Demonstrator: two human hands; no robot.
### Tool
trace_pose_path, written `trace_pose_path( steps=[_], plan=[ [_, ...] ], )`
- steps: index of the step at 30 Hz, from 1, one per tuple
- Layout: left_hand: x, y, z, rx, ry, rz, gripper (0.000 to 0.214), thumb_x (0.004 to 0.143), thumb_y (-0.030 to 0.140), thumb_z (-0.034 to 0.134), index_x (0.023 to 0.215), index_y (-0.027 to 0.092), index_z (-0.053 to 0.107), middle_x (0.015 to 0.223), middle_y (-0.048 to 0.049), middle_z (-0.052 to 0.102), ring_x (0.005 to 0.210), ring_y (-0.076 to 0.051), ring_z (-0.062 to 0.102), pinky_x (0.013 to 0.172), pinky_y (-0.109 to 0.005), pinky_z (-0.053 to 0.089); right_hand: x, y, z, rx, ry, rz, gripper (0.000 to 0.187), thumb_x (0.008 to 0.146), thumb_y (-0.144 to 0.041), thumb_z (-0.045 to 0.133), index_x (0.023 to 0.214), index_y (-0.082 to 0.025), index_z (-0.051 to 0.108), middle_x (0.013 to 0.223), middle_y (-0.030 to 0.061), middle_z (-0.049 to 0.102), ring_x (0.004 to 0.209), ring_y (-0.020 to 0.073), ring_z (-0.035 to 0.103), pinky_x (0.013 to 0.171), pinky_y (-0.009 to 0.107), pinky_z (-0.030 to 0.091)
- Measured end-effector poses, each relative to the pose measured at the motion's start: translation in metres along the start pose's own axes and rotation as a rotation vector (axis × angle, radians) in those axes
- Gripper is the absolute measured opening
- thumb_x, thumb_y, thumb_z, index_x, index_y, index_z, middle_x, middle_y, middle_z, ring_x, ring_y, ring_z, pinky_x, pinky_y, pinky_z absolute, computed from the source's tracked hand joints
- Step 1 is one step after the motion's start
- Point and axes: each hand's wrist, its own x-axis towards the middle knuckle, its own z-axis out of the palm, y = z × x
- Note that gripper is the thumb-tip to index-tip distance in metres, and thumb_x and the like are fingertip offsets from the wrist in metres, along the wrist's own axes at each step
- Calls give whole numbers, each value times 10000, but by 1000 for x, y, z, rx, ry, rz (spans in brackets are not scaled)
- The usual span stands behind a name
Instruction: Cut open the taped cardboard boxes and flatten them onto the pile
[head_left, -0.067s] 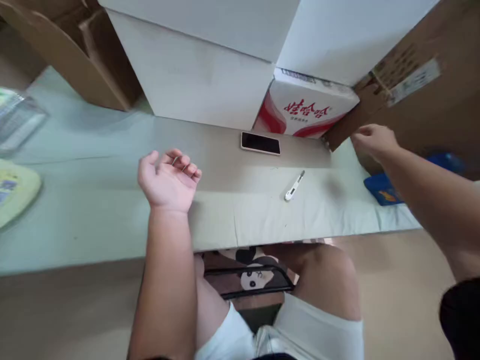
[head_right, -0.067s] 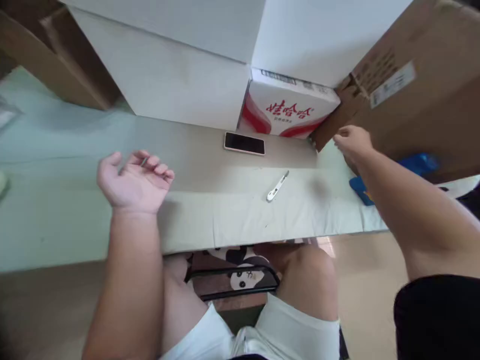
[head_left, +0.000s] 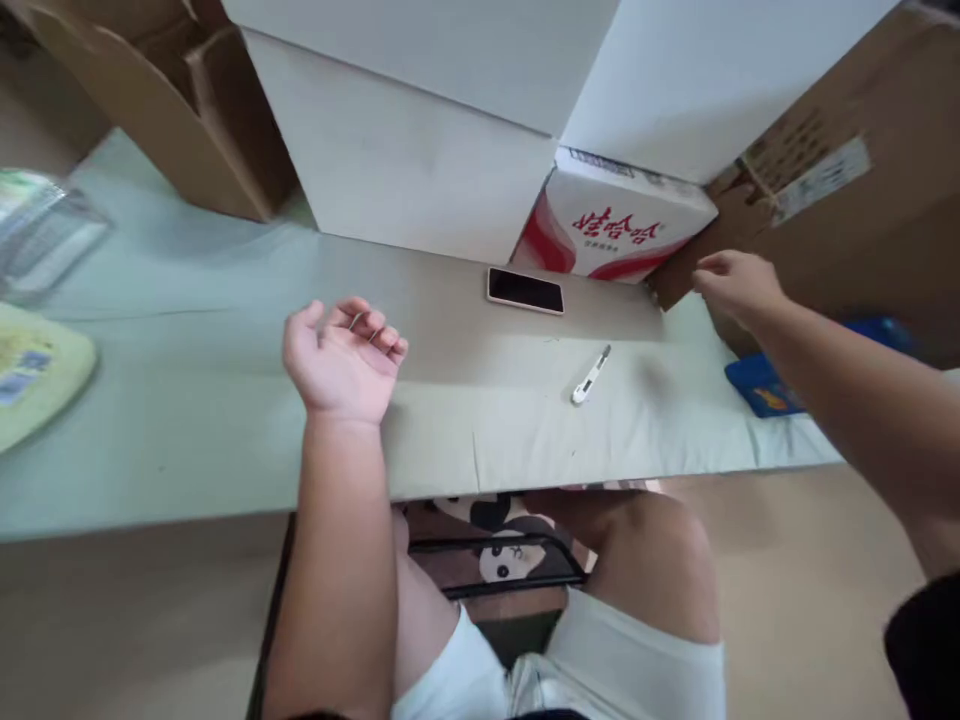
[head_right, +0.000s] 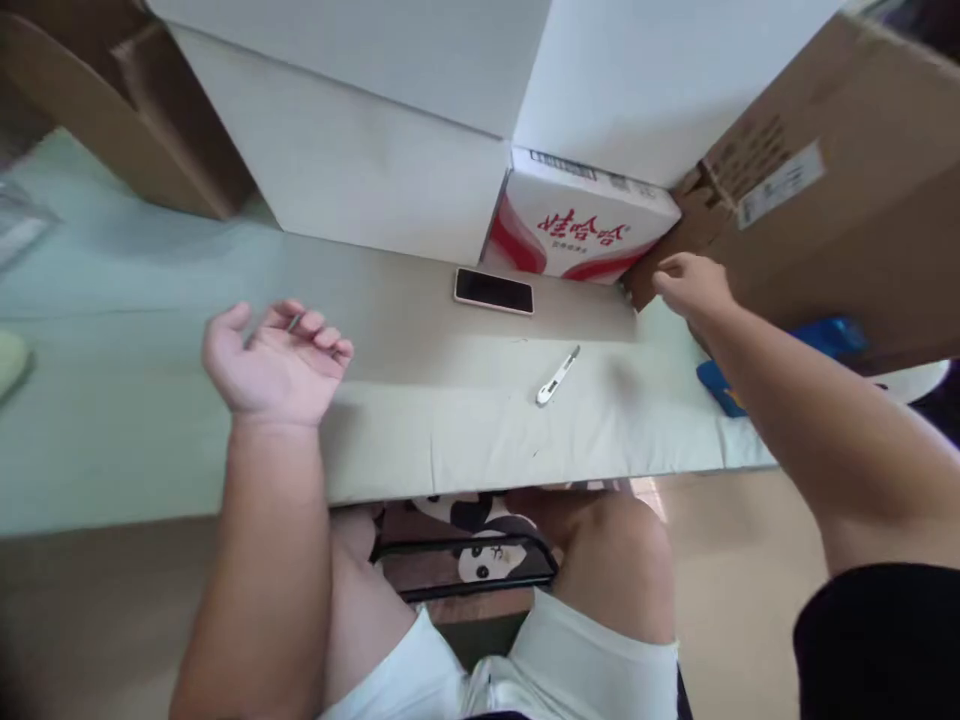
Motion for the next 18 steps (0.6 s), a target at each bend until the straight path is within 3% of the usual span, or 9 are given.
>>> trace_pose_path(
  steps=[3, 5, 9, 13, 16, 18],
  plan=[
    [-3, 10, -5, -39, -4, 7, 314, 861, 485, 525, 696, 222, 571, 574, 5, 529, 453, -118, 497, 477, -262, 460, -7, -50, -2, 75, -56, -97, 330, 908, -208, 585, 1151, -101, 781, 1027, 167, 789, 920, 239, 722, 832, 333, 519],
    [-6, 17, -9, -59, -6, 16, 330, 871, 488, 516, 691, 218, 574, 576, 6, 527, 453, -115, 495, 478, -260, 459, -11, -97, 0, 122, -77, -204, 300, 891, -206, 589, 1098, -137, 794, 1031, 123, 790, 958, 242, 731, 898, 338, 532],
    [-12, 33, -21, -105, -6, 53, 368, 897, 496, 501, 688, 205, 582, 589, 12, 515, 462, -102, 494, 494, -244, 463, -23, -213, 9, 257, -104, -553, 313, 865, -191, 585, 1102, -158, 787, 1093, 101, 785, 1045, 270, 733, 985, 375, 540],
    [-16, 48, -31, -144, 13, 83, 400, 928, 476, 452, 674, 194, 578, 591, 16, 492, 465, -96, 487, 507, -240, 462, -36, -342, 15, 379, -92, -875, 377, 894, -169, 537, 1224, -186, 718, 1150, 72, 766, 1009, 218, 729, 1006, 365, 554],
    [-17, 55, -34, -171, 40, 93, 417, 941, 448, 402, 664, 188, 573, 585, 16, 473, 459, -96, 476, 505, -243, 452, -42, -433, 12, 446, -42, -1042, 328, 872, -120, 563, 1164, -186, 696, 1225, 83, 715, 1090, 227, 702, 1024, 368, 561],
    [-16, 58, -34, -187, 55, 91, 436, 952, 419, 358, 654, 182, 571, 579, 11, 466, 454, -97, 468, 502, -245, 441, -43, -482, 6, 498, -3, -1093, 281, 871, -102, 581, 1125, -176, 678, 1382, 90, 622, 1247, 246, 641, 1085, 380, 539]
  ],
)
